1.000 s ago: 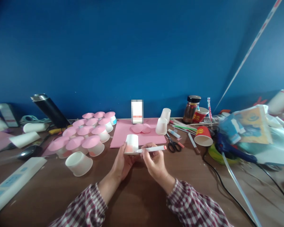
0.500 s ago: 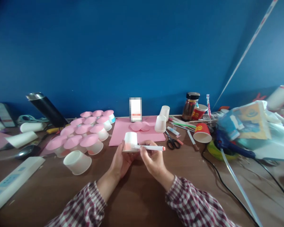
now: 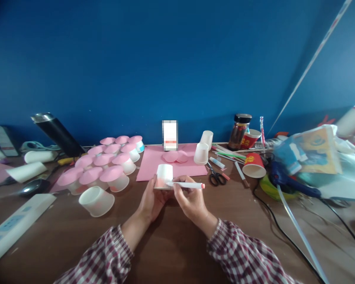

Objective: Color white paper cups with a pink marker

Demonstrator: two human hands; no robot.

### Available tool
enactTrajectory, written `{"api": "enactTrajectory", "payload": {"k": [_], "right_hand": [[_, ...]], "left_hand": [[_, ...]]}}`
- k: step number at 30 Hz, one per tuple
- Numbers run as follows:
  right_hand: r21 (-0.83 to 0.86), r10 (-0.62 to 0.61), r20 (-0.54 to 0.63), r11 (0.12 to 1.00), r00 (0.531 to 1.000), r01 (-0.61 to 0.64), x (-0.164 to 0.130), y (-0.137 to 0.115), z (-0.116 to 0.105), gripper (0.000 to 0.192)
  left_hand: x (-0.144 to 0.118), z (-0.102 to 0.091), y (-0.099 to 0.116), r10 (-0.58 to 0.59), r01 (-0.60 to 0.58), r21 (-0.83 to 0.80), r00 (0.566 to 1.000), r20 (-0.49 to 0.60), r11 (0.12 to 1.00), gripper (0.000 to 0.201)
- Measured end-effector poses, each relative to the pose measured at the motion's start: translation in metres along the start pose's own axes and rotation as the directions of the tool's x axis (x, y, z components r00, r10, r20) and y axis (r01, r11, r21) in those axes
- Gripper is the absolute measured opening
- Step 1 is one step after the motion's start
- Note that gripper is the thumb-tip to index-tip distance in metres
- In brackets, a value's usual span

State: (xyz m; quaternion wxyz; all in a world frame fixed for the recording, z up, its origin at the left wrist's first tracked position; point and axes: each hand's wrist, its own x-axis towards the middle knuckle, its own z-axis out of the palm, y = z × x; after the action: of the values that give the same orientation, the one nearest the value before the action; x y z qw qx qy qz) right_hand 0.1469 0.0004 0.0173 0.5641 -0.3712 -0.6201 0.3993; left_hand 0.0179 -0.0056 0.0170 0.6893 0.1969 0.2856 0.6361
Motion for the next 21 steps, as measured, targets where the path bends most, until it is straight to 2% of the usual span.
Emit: {"api": "enactTrajectory", "payload": {"k": [7, 13, 21], "right_hand": [[0.006, -0.008, 0.046, 1.0, 0.999, 0.008, -0.0009, -0.0025, 0.0003, 0.007], [0.004, 0.008, 0.016, 1.0, 1.0, -0.008, 0.0016, -0.0052, 0.0002, 0.011], [0.036, 0.031, 0.032, 0.999, 0.999, -0.032, 0.0011, -0.0025, 0.0001, 0.013]], "left_hand": [[0.002, -0.0041, -0.0013, 0.011, -0.011, -0.015, 1.0, 0.003, 1.0, 0.035], [0.0, 0.0006, 0.0002, -0.003, 0.003, -0.014, 1.0, 0.001, 1.0, 0.035], [-0.0001, 0.0004, 0.0004, 0.001, -0.001, -0.019, 1.0, -0.01, 1.0, 0.035]]}}
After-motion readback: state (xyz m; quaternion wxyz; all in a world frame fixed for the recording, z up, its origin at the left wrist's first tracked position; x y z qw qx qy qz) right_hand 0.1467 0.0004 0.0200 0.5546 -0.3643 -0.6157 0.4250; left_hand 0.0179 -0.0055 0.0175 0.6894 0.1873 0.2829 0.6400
